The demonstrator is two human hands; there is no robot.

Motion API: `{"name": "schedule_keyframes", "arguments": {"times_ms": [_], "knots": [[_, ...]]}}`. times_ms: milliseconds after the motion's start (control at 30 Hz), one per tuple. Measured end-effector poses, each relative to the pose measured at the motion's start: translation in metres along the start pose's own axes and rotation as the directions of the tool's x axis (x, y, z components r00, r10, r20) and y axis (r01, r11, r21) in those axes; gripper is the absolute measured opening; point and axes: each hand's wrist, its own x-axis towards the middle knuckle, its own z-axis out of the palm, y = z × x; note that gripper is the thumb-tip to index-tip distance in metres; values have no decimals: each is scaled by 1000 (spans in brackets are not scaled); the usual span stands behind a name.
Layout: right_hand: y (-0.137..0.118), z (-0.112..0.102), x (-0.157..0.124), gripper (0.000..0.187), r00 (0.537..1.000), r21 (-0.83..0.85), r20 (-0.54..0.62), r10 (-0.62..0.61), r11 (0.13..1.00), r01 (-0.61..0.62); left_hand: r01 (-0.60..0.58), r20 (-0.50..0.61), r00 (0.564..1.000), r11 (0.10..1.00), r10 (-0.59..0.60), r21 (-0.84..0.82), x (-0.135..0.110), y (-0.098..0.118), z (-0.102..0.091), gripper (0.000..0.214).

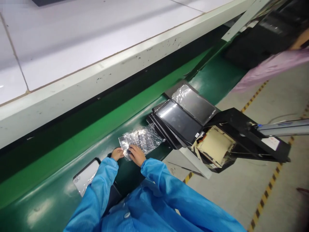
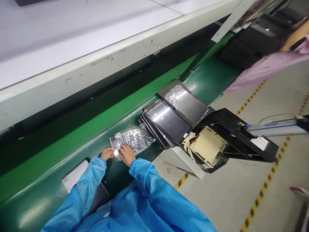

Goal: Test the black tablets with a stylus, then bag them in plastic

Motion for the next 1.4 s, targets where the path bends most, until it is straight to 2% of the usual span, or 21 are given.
{"name": "schedule_keyframes", "arguments": {"times_ms": [133, 233, 300, 400, 467, 633, 767, 867, 967, 1100, 1267, 1400], "knots": [[-11, 9, -5, 42, 999, -16, 16, 29, 999, -28, 4, -34, 999, 998, -6, -67, -2, -4, 6, 19], [-15, 14, -1, 45, 998, -3, 7, 55, 999, -55, -16, -6, 1000, 993, 16, -115, -13, -6, 9, 24], [-16, 16, 2, 37, 997, 17, -10, 79, 997, -79, -25, 36, 999, 991, 30, -128, -22, -9, 10, 26], [-16, 15, 5, 20, 993, 69, -36, 109, 992, -106, -38, 90, 995, 992, 49, -122, -34, -15, 11, 40], [-15, 14, 6, 16, 989, 109, -59, 135, 986, -128, -56, 95, 993, 992, 66, -110, -35, -18, 12, 41], [-4, 17, 11, 24, 939, 222, -146, 312, 935, -276, -92, 32, 995, 994, 94, -66, -18, -23, 12, 10], [2, 29, 19, 31, 887, 365, -171, 430, 863, -348, -109, -5, 994, 993, 109, -41, -5, -24, 13, 10], [-3, 34, 21, 30, 888, 445, -181, 422, 841, -309, -136, -28, 990, 990, 135, -23, -1, -23, 14, 12], [-12, 32, 19, 25, 919, 457, -188, 348, 859, -231, -174, -45, 984, 985, 174, 14, 2, -22, 15, 14], [-19, 31, 18, 19, 935, 409, -198, 296, 891, -195, -275, -57, 958, 958, 280, 83, 4, -19, 16, 16], [-13, 39, 27, 19, 904, 362, -224, 364, 892, -270, -438, -7, 895, 880, 446, 184, -2, -17, 14, 18], [-4, 43, 31, 25, 897, 339, -225, 381, 893, -295, -505, 11, 852, 815, 524, 286, -4, -17, 17, 19]]}}
